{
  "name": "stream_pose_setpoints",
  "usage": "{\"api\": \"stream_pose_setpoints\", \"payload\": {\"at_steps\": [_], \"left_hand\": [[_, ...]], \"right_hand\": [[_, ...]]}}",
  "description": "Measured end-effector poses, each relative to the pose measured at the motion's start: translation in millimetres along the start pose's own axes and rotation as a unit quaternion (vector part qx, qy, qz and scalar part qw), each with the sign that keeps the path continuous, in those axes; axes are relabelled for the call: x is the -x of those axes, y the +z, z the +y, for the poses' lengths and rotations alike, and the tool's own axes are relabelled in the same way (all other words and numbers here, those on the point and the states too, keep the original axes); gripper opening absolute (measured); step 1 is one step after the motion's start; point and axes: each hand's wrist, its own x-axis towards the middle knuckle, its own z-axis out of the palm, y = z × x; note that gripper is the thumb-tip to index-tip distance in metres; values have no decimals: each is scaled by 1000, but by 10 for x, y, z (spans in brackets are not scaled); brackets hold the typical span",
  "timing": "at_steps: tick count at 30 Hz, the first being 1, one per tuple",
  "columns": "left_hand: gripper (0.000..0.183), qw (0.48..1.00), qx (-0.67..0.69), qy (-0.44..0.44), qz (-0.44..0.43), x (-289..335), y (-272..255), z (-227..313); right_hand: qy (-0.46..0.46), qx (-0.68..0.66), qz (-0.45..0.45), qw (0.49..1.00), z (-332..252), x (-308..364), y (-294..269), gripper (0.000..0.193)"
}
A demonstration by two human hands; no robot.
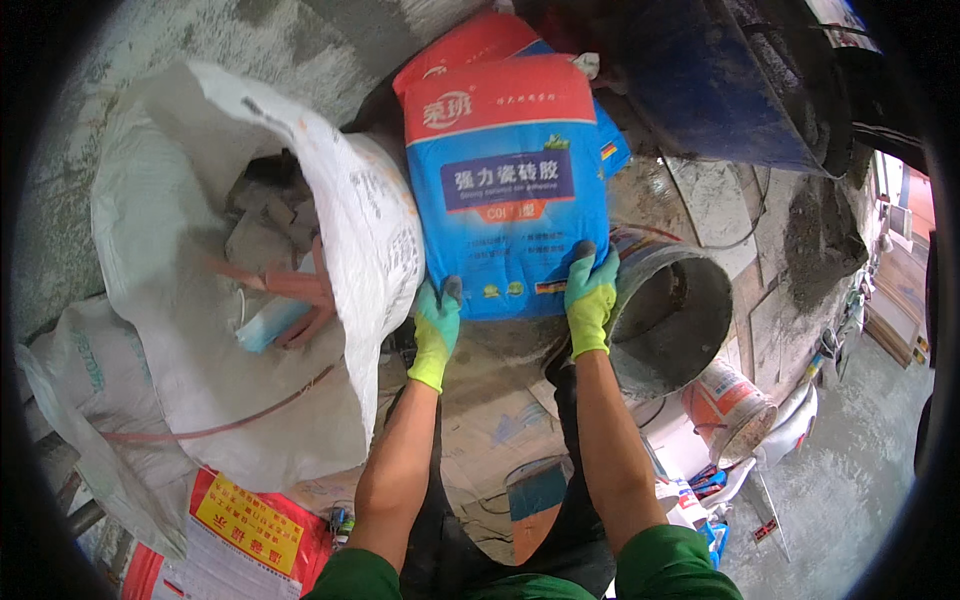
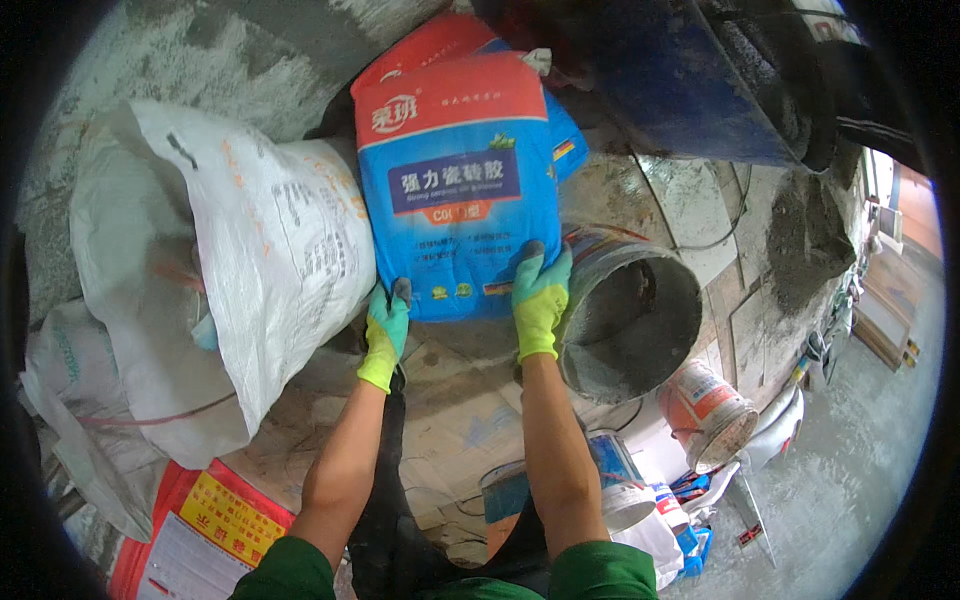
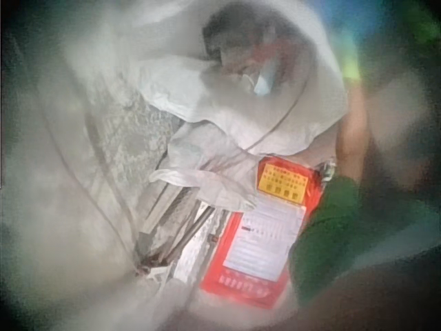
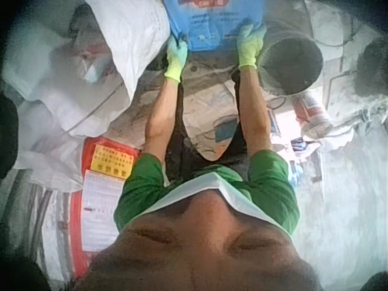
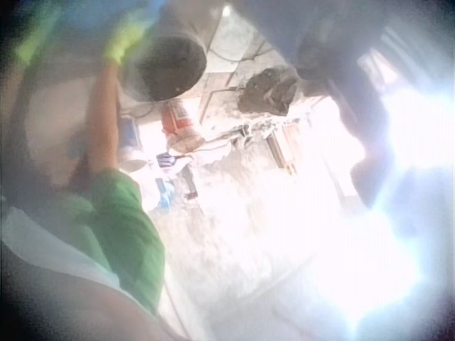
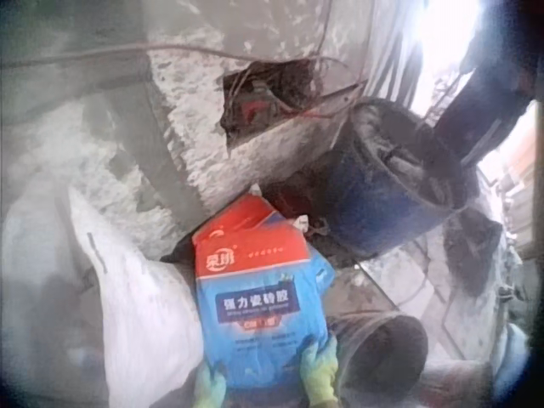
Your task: The person carries a red bucket, pours water onto the floor, then puts on gloves and pours a bag of powder into a bucket. Another worker mixes cement in the background.
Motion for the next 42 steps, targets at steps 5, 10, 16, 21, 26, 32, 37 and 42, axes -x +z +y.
{"api": "stream_pose_setpoints", "payload": {"at_steps": [5,10,16,21,26,32,37,42], "left_hand": [[37,1000,18,2,5,-148,25,-241],[56,996,-91,0,14,-222,-22,-421],[42,995,-95,-16,33,-195,-20,-321],[67,990,-56,-127,4,-121,-17,-129],[68,982,-64,-180,8,-94,-18,-31],[57,970,-37,-241,26,-125,-11,-76],[45,974,5,-225,5,-148,-82,-116],[38,979,134,-155,-10,-197,-76,-66]], "right_hand": [[-48,-77,-37,995,-264,-24,-232,60],[-215,-56,77,972,234,-7,-1346,46],[144,-180,-133,964,2348,-137,-2204,36],[124,-118,-91,981,3088,-338,-1931,16],[118,-102,-126,980,2917,-1094,-2284,17],[-51,79,-168,981,2434,-2328,-2572,27],[-92,123,-162,975,1846,-2976,-2517,29],[-247,106,-62,961,897,-3128,-2408,46]]}}
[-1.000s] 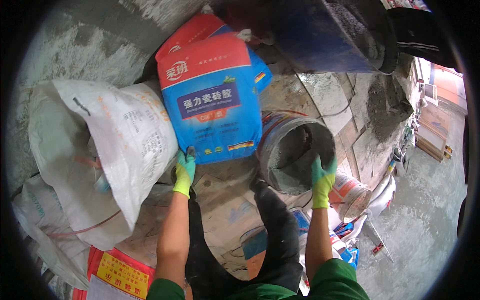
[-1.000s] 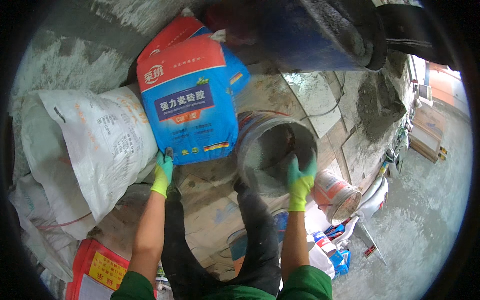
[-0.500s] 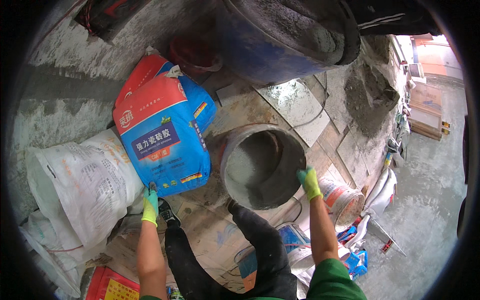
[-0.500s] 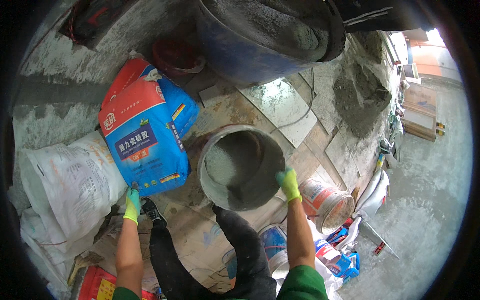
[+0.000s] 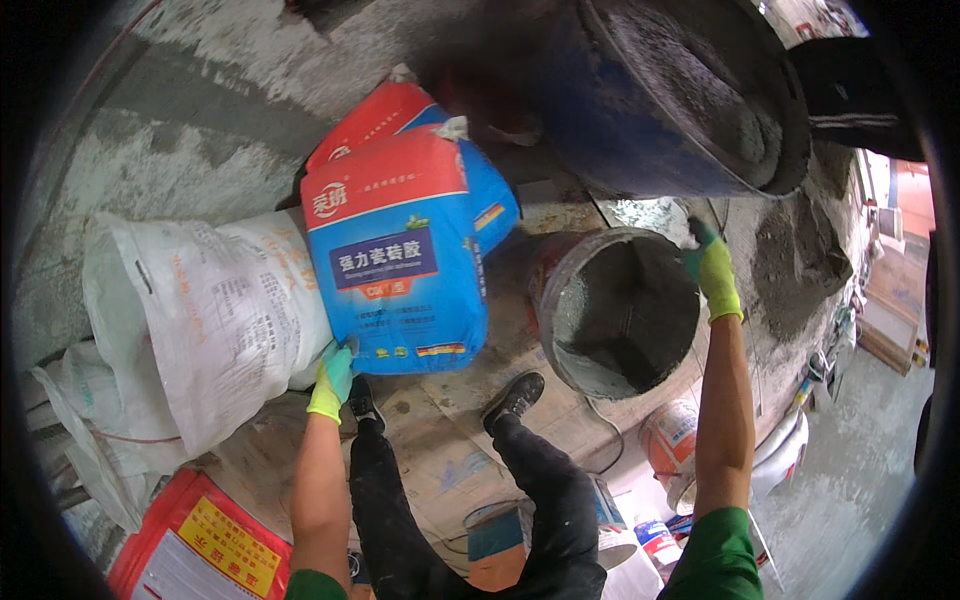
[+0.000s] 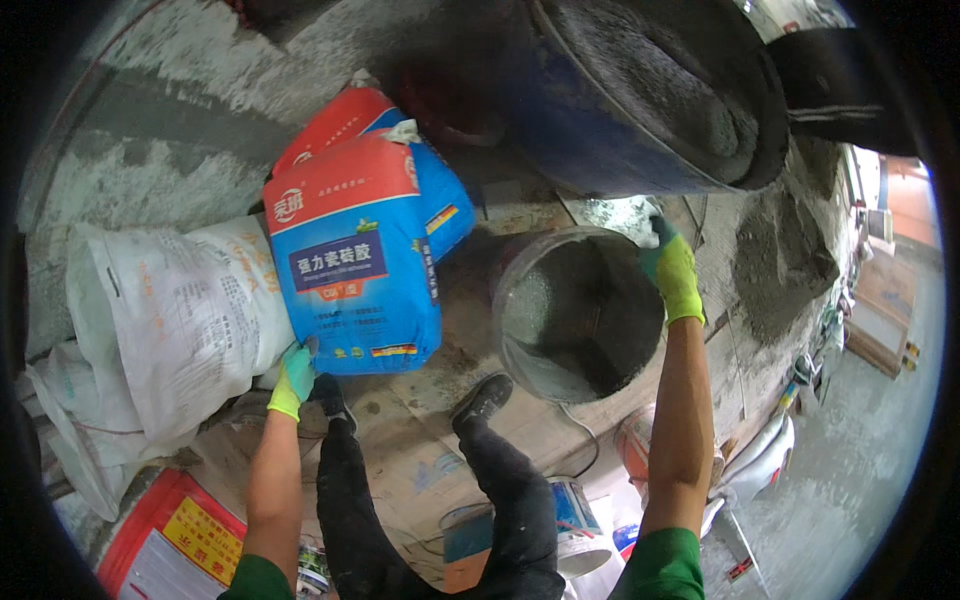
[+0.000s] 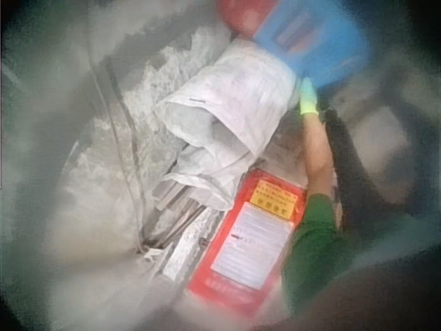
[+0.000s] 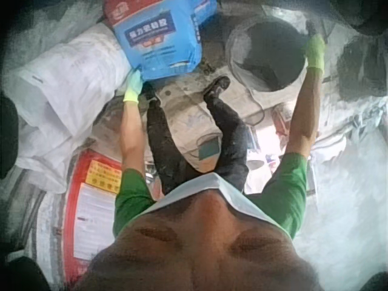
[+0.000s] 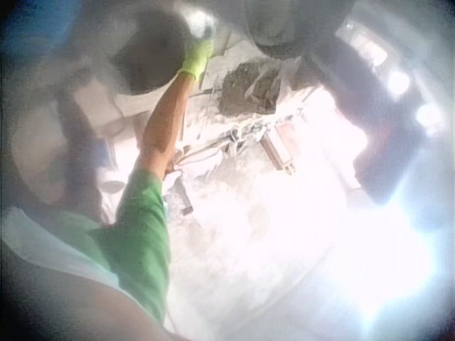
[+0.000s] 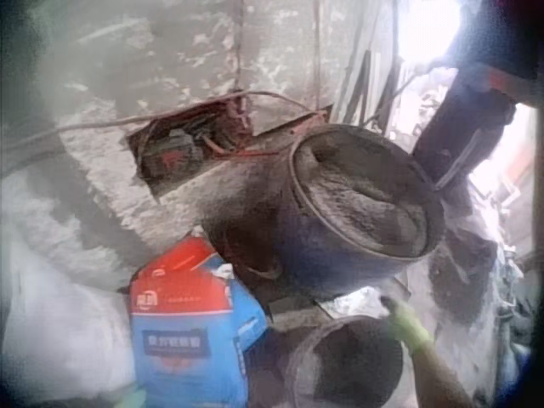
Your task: The person carries a red bucket, pours water onto the floor, then puts on gloves and pours a bag of powder into a bucket. Another worker mixes cement in the background.
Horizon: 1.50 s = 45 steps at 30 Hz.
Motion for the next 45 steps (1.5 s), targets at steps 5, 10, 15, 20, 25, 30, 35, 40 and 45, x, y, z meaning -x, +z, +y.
{"api": "stream_pose_setpoints", "payload": {"at_steps": [5,10,15,20,25,30,35,40,45], "left_hand": [[38,997,0,34,63,-67,154,-130],[39,994,-41,101,10,-142,154,-209],[44,993,-95,66,37,-336,97,-405],[46,965,-248,85,-9,-766,-144,-855],[53,950,-286,100,-73,-668,-218,-881],[54,996,-22,-20,-87,79,-202,-45],[70,997,-15,39,-68,198,305,478],[59,989,-145,20,-13,-107,754,628],[63,986,-137,93,15,202,583,310]], "right_hand": [[-36,-304,-136,942,-1675,-546,874,60],[13,-415,-174,893,-2813,-606,2094,76],[90,-384,-127,910,-2854,-288,2058,60],[68,-406,-67,909,-2805,372,1796,65],[96,-417,-78,900,-2461,1427,1624,55],[177,-427,-117,879,-1975,2123,1613,40],[450,-576,-33,681,-1655,2274,1791,36],[389,-571,35,722,-1666,2155,2092,34],[454,-433,-17,779,-1609,2523,2017,26]]}}
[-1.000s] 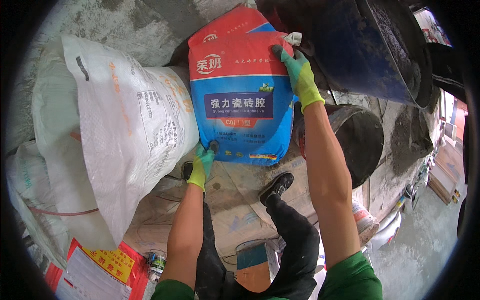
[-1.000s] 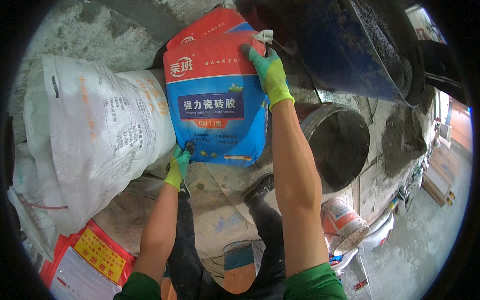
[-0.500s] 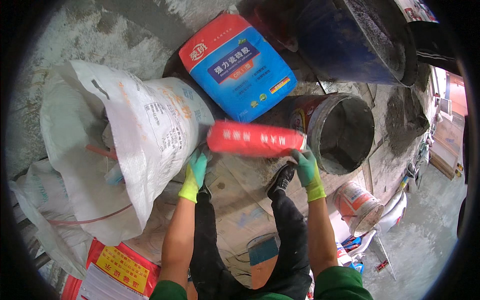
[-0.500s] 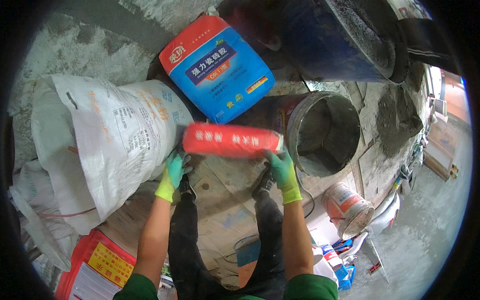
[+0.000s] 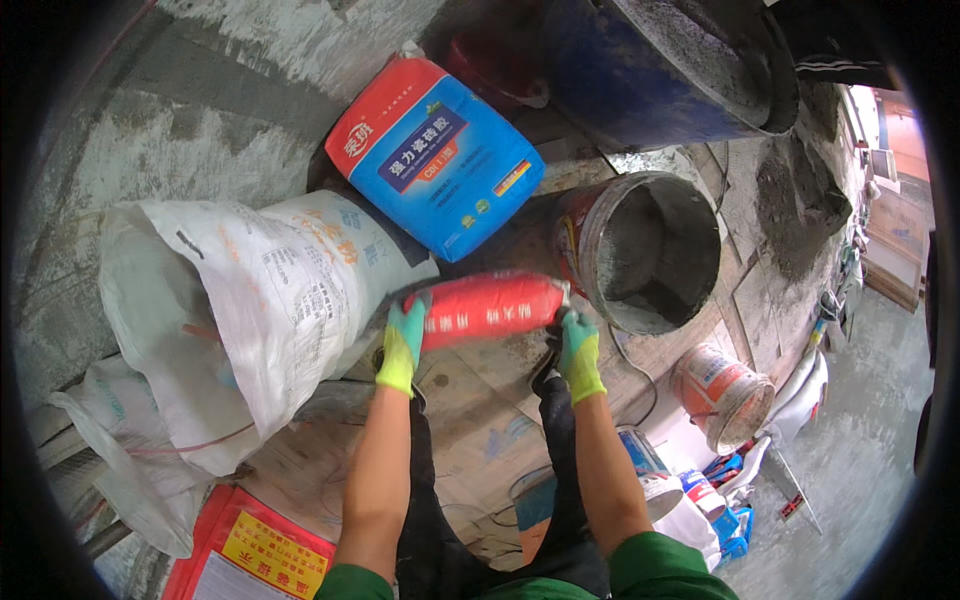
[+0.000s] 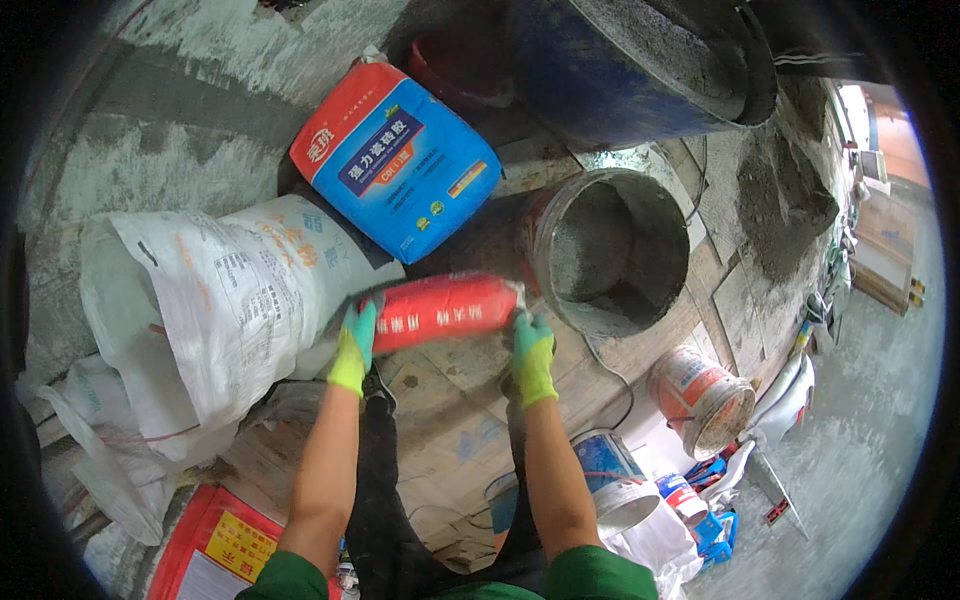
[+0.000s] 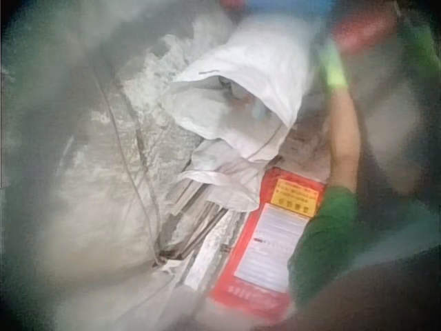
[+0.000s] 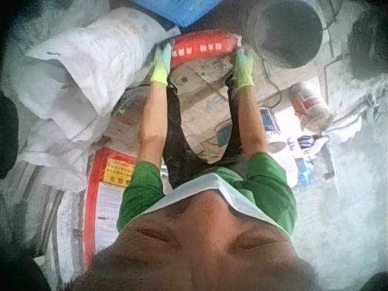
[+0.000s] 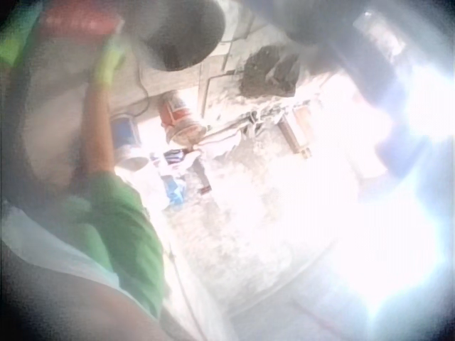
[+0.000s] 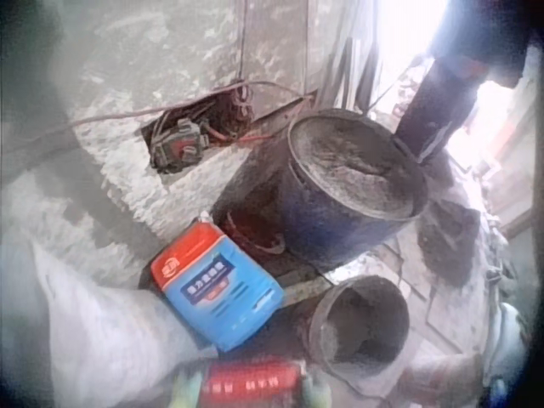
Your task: The person carries a red bucket, pours water onto the floor, then puts on gloves and pours a bag of powder into a bucket. Another worker mixes cement in the background.
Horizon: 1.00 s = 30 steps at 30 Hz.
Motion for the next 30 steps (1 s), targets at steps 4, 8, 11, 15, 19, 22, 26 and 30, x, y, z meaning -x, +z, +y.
{"api": "stream_pose_setpoints", "payload": {"at_steps": [4,8,11,15,19,22,26,30], "left_hand": [[65,982,131,-107,-79,502,-254,-436],[75,908,292,-273,-121,665,-351,-787],[74,901,259,-340,-72,676,-302,-1007],[61,891,283,-343,-88,781,-305,-1115],[47,879,332,-331,-88,994,-335,-1023],[44,869,335,-361,-42,1375,-424,-908],[36,832,431,-339,-90,2076,-642,-881],[41,820,435,-366,-66,2319,-614,-1104]], "right_hand": [[34,-190,-30,981,153,149,-255,27],[-36,159,2,987,244,249,-197,27],[-7,96,80,992,339,351,-147,25],[-37,67,64,995,447,404,-231,22],[-46,64,33,996,394,497,-260,24],[-77,114,15,990,144,763,-230,22],[-87,198,-18,976,-280,1362,-439,25],[-91,276,-106,951,-370,1135,-481,28]]}}
